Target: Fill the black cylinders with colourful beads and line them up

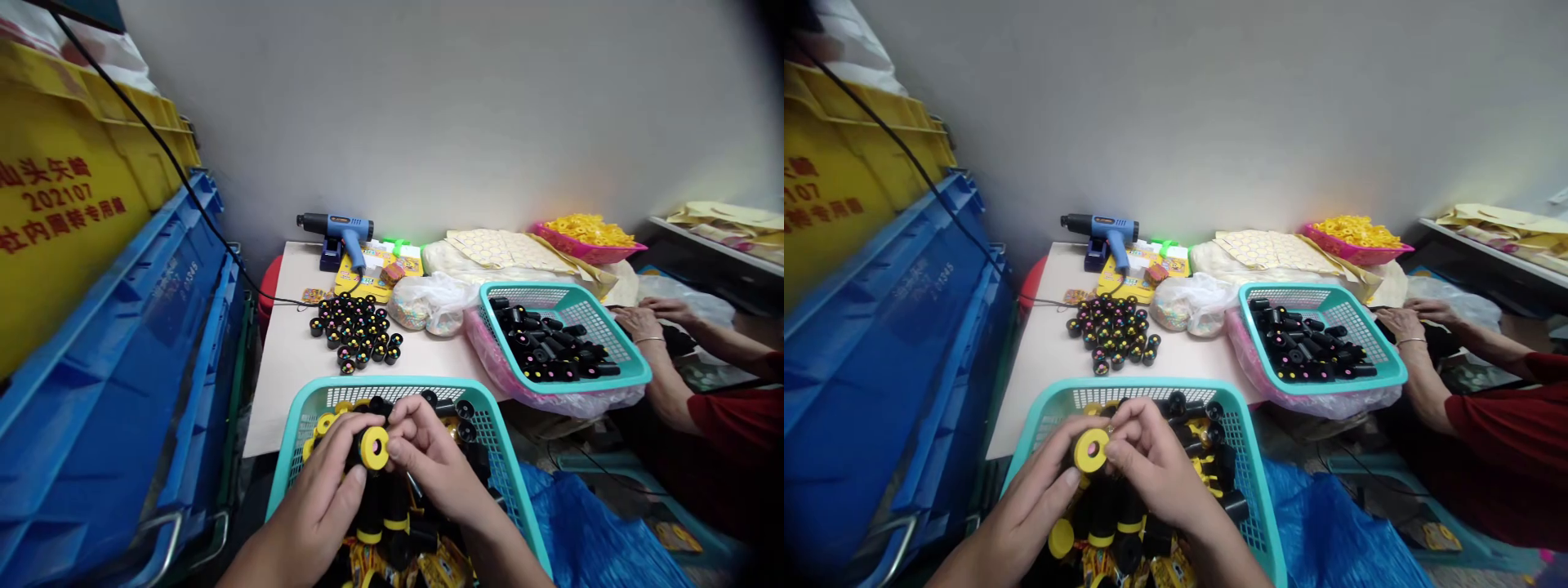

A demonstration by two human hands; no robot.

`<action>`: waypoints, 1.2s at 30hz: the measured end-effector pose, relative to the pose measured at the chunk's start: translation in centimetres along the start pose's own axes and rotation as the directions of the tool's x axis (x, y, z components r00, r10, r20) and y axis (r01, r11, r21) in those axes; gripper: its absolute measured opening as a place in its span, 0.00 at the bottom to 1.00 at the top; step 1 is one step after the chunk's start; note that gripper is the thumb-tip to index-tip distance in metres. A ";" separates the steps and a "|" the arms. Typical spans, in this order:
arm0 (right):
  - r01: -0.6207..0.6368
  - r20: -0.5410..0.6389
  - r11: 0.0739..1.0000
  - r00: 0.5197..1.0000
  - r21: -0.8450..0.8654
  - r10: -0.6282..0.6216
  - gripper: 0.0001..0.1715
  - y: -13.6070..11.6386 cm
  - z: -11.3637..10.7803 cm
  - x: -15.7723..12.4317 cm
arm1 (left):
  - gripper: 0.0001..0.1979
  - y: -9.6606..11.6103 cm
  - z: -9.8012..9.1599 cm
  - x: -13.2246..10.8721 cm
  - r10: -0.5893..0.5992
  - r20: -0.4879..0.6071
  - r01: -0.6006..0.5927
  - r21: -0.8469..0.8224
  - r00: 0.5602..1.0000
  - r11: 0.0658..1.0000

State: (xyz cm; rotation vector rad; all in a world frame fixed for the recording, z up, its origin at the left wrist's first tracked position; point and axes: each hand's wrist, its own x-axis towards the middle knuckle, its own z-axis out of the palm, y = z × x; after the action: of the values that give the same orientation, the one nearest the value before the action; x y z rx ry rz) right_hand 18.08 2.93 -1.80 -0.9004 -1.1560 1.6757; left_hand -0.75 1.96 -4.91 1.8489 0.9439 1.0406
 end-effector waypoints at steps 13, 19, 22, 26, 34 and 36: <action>-0.046 0.047 0.999 0.998 0.017 0.045 0.23 1.3 -0.2 0.5 | 0.29 -0.4 0.9 0.5 0.227 -0.009 -0.219 0.227 0.974 0.949; -0.064 0.160 0.981 0.986 0.181 0.035 0.28 1.7 1.2 0.9 | 0.35 -0.9 1.7 0.2 0.402 -0.090 -0.350 0.344 0.911 0.871; -0.050 0.048 0.970 0.998 0.239 0.040 0.26 2.2 2.0 0.8 | 0.32 -1.0 1.9 0.3 0.447 -0.061 -0.422 0.240 0.892 0.874; -0.100 0.061 0.958 0.994 0.270 0.086 0.25 2.0 2.1 0.7 | 0.27 -1.5 2.1 0.1 0.370 -0.114 -0.362 0.086 0.922 0.928; -0.137 0.194 0.946 0.978 0.295 0.081 0.26 1.8 1.6 0.9 | 0.30 -2.3 1.8 -0.2 0.342 -0.062 -0.330 0.155 0.938 0.931; -0.086 0.166 0.962 0.985 0.258 0.043 0.27 2.0 1.8 0.9 | 0.31 -2.0 1.7 0.0 0.415 -0.055 -0.410 0.083 0.908 0.908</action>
State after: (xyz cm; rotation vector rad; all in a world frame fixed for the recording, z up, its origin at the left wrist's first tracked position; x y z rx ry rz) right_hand 15.64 2.86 -3.19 -0.6517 -0.9834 1.9309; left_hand 0.37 2.25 -7.27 2.1392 0.6437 1.3478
